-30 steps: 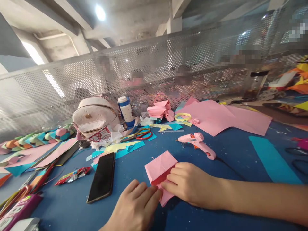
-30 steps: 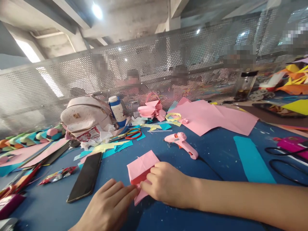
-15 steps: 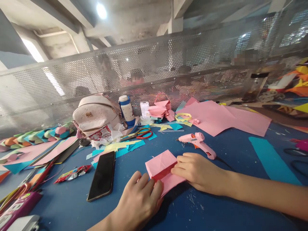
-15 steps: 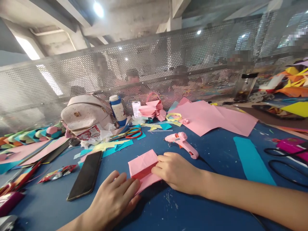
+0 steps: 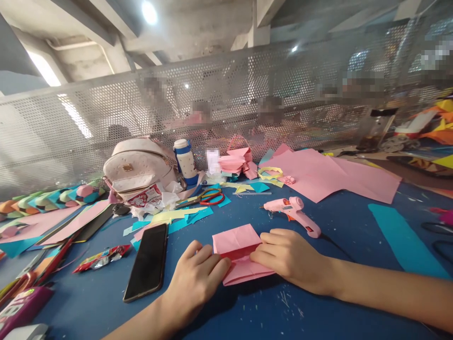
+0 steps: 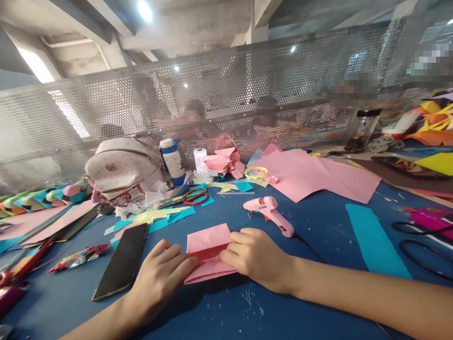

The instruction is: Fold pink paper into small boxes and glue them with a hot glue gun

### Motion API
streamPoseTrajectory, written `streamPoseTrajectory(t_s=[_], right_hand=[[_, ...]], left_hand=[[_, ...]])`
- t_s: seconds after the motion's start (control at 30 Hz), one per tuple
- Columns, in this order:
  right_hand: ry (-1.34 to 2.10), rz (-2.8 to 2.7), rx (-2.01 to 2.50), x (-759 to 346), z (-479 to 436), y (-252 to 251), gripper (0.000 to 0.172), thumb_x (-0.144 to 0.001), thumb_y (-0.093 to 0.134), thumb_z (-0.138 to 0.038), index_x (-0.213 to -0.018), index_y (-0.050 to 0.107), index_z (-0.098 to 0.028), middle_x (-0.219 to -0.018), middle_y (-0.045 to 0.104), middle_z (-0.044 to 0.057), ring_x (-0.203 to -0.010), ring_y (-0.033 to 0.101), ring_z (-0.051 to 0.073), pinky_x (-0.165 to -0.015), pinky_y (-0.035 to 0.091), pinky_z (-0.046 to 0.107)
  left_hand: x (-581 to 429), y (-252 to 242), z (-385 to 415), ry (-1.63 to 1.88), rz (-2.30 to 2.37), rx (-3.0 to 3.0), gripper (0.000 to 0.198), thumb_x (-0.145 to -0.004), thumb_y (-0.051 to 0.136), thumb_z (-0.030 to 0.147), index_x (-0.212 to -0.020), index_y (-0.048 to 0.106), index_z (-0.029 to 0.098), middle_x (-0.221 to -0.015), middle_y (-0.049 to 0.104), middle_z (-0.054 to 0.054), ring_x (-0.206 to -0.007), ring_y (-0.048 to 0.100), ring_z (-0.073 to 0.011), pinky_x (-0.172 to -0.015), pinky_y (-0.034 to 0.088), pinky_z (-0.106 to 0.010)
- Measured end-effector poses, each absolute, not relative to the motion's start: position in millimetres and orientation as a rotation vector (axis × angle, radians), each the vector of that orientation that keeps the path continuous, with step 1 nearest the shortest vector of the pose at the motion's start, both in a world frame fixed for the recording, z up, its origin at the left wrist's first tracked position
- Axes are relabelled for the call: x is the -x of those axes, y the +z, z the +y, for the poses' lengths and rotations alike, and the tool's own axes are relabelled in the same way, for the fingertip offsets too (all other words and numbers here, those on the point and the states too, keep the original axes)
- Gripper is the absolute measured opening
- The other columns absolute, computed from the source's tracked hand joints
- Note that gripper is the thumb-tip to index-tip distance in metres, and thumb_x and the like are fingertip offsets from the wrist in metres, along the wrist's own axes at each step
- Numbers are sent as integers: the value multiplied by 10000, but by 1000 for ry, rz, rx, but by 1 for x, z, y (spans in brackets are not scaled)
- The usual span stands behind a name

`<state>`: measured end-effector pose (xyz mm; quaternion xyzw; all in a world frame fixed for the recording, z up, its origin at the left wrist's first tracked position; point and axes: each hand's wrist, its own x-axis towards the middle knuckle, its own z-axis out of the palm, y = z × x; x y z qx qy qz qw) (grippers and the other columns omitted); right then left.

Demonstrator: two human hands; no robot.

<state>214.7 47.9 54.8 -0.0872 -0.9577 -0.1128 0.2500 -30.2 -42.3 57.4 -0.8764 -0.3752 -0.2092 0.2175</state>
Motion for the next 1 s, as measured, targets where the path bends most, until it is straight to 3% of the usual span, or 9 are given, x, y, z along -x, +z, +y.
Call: streamPoseTrajectory(t_s=[0.13,0.33,0.6,0.87,1.0], right_hand=[[-200,-2623,234,-212,44,60,305,-988,353,-109,-898,635,-184,-663,602,8,-651,485,164,-597,282,310],[-337,-2498,170,-206,45,55,356,-994,266,-49,-864,581,-152,-640,532,-1,-578,400,148,-596,271,309],[-442,-2500,132,-206,45,53,304,-981,366,-35,-907,630,-166,-651,612,-3,-651,475,152,-612,276,312],[-145,-2513,177,-210,45,50,307,-1034,354,-173,-935,645,-179,-682,637,-1,-654,458,158,-604,272,310],[-319,-2504,100,-209,45,51,278,-1005,384,-95,-955,647,-172,-684,628,-3,-652,444,155,-624,274,312]], left_hand=[[32,59,-49,-613,-997,2417,292,-1011,324,98,-977,613,123,-705,649,-29,-621,471,-170,-648,260,-338],[31,54,-49,-563,-948,2350,279,-991,354,79,-974,631,111,-685,652,-33,-618,505,-174,-656,274,-342],[32,51,-51,-574,-924,2342,262,-987,377,83,-988,637,111,-688,657,-29,-610,503,-167,-663,281,-338],[30,57,-59,-619,-942,2348,307,-1010,339,100,-1017,646,109,-674,649,-18,-614,505,-159,-683,292,-333],[30,53,-60,-581,-892,2301,302,-1006,352,93,-1070,647,91,-674,656,-26,-655,542,-173,-696,301,-337]])
